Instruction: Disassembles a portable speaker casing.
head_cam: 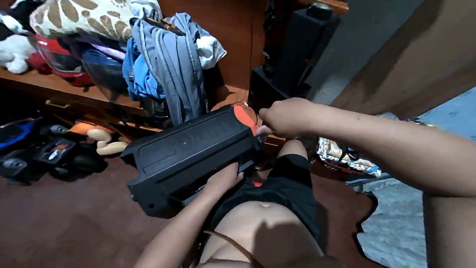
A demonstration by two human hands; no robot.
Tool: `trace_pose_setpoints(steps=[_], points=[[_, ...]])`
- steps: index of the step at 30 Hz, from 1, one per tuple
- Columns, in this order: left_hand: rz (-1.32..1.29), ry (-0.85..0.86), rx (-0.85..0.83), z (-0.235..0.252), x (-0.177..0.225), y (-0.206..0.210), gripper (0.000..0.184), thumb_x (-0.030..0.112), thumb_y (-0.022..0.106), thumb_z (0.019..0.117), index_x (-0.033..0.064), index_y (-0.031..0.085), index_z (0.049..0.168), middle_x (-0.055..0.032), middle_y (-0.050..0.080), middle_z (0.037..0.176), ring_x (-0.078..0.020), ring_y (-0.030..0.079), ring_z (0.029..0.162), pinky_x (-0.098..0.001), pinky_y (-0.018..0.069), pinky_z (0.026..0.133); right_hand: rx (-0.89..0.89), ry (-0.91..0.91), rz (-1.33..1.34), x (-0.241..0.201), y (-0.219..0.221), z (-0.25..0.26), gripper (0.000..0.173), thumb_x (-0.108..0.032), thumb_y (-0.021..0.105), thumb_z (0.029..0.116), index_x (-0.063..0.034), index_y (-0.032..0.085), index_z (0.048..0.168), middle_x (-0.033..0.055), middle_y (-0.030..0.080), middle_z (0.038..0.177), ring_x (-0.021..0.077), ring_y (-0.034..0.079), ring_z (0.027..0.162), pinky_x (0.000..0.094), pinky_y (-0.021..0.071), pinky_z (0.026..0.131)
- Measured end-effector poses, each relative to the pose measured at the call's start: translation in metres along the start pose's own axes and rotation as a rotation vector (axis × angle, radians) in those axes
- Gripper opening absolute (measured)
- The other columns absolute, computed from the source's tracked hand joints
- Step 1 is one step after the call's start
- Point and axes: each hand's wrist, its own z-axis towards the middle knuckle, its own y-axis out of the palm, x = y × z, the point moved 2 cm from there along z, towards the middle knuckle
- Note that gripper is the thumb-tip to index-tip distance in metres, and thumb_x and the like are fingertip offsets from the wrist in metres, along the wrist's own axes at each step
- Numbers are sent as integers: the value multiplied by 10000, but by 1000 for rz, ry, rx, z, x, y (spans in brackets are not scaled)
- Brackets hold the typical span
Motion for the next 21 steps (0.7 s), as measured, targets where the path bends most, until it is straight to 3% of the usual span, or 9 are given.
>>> trace_pose_setpoints(steps=[3,6,8,10,12,15,18,20,21], points=[[-2,-35,-69,-18,20,-15,506,441,456,1083,26,558,1353,-256,634,1291,-430,620,1222,-654,488,969,9,-139,-37,0,3,1,287,-343,507,1089,-99,646,1152,116,671,954,321,691,927,542,560,760],[-1,-71,-123,-39,40,-31,511,418,421,1101,24,522,1412,-274,585,1376,-442,559,1309,-656,443,1030,10,-374,-54,9,6,3,289,-31,667,955,-96,663,1237,150,650,1146,323,658,1060,510,552,895],[4,-44,-102,-27,29,-23,498,426,448,1090,27,549,1369,-258,622,1315,-432,602,1251,-654,477,984,14,-318,-14,11,8,3,310,-95,708,915,-107,660,1221,113,650,1117,286,660,1022,497,556,854],[25,3,-21,1,6,-1,462,461,501,1050,60,605,1255,-205,690,1159,-390,687,1092,-641,549,864,-1,-104,21,10,8,2,399,-445,630,988,-128,643,1230,75,683,974,277,689,899,537,555,751],[30,-7,-22,8,1,4,457,467,510,1041,65,607,1237,-196,695,1136,-383,694,1072,-637,554,853,-38,58,8,6,8,2,555,-623,478,1022,-99,655,1066,104,650,849,318,681,824,571,539,680],[35,0,-39,10,0,5,459,457,504,1050,55,606,1247,-203,690,1146,-384,687,1089,-625,551,875,-13,-123,-35,10,15,8,330,-393,522,1077,-103,676,1108,108,669,935,309,683,914,535,551,764],[30,29,-45,6,2,2,424,429,506,1063,62,638,1229,-179,705,1109,-346,697,1063,-577,558,889,70,-447,-34,24,25,12,207,-97,667,977,-121,719,1176,112,656,1125,274,648,1056,460,543,924],[62,-11,-114,-9,20,-15,426,414,477,1086,57,617,1269,-182,688,1175,-342,670,1138,-558,532,944,63,-427,5,25,25,8,269,-54,709,915,-114,706,1178,126,631,1137,286,637,1055,470,546,904],[78,-16,-118,-12,25,-19,433,422,471,1088,58,609,1279,-181,682,1195,-340,662,1160,-555,527,958,39,-338,15,23,23,3,303,-146,717,935,-114,672,1234,125,639,1149,296,646,1059,500,550,890]])
